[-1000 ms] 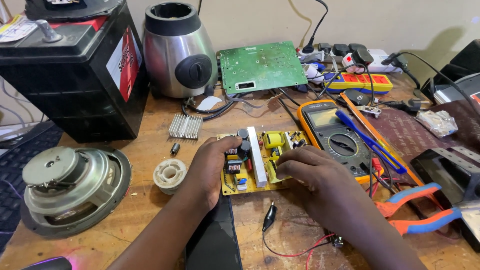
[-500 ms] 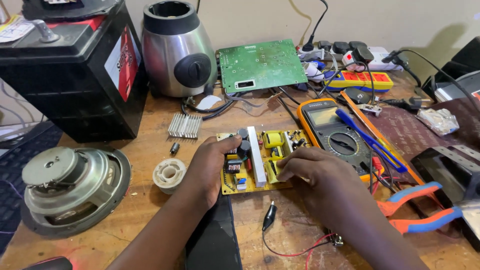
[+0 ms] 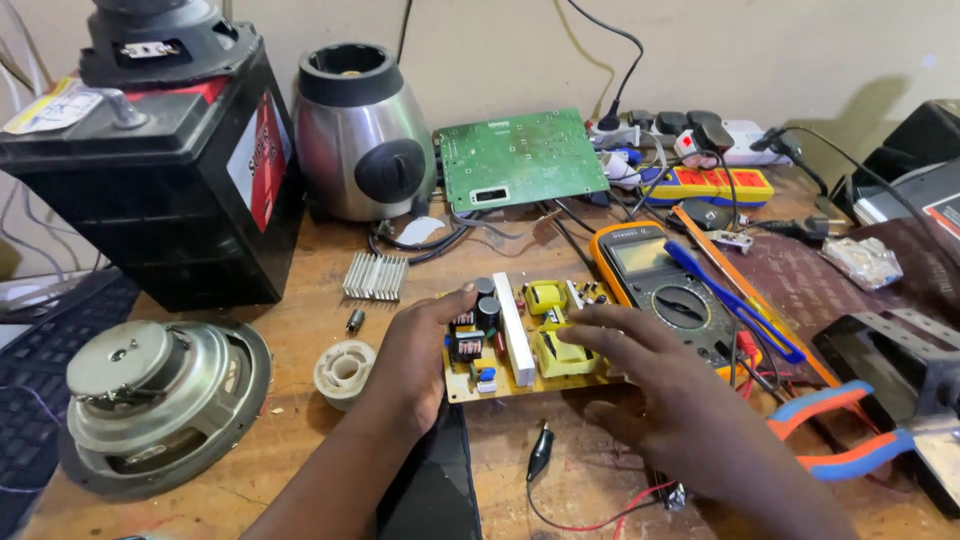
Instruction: Soldering electronic components onto a printed circuit board at a repair bench.
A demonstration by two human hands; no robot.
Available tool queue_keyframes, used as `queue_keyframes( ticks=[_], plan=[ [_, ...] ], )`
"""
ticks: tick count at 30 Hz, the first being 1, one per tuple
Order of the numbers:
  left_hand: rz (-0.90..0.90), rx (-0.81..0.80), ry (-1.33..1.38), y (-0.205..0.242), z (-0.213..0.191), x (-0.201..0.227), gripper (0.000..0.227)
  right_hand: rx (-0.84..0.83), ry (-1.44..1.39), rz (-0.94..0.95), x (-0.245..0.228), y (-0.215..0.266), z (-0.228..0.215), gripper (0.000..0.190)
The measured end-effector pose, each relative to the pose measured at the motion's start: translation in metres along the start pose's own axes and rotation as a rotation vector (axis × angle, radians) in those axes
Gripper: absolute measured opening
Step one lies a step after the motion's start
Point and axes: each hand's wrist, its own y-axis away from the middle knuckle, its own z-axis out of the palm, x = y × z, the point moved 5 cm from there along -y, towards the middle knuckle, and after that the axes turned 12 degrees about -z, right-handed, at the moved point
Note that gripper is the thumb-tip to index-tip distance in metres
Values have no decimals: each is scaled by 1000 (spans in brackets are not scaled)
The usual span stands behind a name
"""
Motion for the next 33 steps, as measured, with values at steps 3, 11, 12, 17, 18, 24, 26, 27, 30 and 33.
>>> queue_keyframes(
  ticks=[3,11,12,17,18,24,26,27,30,33],
  plan=[
    [-15,15,34,6,1,1,26,52,292,-62,7,-2,9,59],
    [-17,77,-38,26,6,8,62,201,209,-127,-8,-10,-10,49],
    [-35,39,68,24,7,6,44,187,238,-121,-8,-11,-11,45],
    [-2,-8,100,-8,-7,2,26,135,274,-170,2,-22,-16,49],
    [45,-77,123,-19,-10,5,23,156,281,-150,6,-24,-21,55],
    [892,379,-542,22,-30,67,21,247,79,235,2,-45,-79,43],
    [1097,238,-570,45,-15,69,7,186,45,242,-2,-52,-82,40],
    [1289,87,-598,61,-5,67,29,122,9,255,-4,-54,-80,37],
    [1559,-105,-946,92,24,44,59,-16,-14,129,-4,-59,-65,38],
    [1555,-105,-1420,90,45,15,63,-19,111,66,-2,-57,-53,42]
  ],
)
